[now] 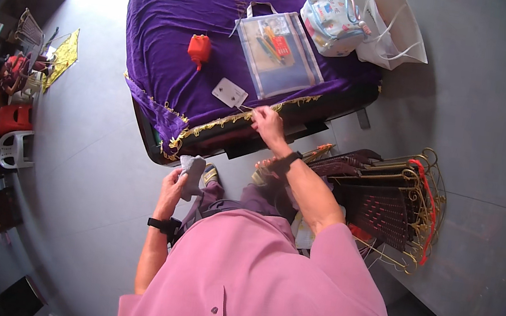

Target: The person wipes down the surface of a wooden table and its edges with a cloth, then picks up and wipes a black plastic component by hand.

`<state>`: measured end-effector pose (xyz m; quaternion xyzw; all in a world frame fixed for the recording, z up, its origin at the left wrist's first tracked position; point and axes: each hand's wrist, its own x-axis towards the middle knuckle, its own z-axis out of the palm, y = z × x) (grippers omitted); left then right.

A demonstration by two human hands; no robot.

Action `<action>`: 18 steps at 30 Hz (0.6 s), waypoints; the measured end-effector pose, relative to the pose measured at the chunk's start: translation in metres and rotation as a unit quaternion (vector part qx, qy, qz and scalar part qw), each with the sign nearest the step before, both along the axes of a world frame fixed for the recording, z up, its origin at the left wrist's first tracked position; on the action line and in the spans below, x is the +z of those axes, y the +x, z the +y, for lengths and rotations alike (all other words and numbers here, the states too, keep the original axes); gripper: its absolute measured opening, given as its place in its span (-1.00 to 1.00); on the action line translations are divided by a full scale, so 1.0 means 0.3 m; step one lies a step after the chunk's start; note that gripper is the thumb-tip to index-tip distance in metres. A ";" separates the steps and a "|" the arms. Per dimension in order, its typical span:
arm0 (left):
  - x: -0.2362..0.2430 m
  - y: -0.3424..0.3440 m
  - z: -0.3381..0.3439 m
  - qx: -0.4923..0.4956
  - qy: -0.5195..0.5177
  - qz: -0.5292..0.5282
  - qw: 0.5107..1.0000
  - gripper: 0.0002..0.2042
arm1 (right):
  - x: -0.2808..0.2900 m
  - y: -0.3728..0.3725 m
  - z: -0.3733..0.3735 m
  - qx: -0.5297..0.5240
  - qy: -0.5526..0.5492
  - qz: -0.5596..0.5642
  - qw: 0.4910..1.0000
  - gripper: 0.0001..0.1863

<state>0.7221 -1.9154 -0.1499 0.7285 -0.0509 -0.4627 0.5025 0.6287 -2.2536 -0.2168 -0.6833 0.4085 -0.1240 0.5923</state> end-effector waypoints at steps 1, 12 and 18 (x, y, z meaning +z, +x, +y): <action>-0.008 0.002 0.014 0.011 0.001 -0.005 1.000 -0.65 | -0.038 -0.060 -0.002 0.051 -0.121 0.061 0.989 -0.76; -0.068 -0.016 0.069 0.043 0.008 0.000 0.999 -0.66 | -0.337 -0.323 -0.014 0.367 -0.447 0.275 0.768 -0.62; -0.053 -0.045 0.040 0.003 0.006 -0.016 1.000 -0.65 | -0.437 -0.297 -0.002 0.358 -0.460 0.325 0.745 -0.54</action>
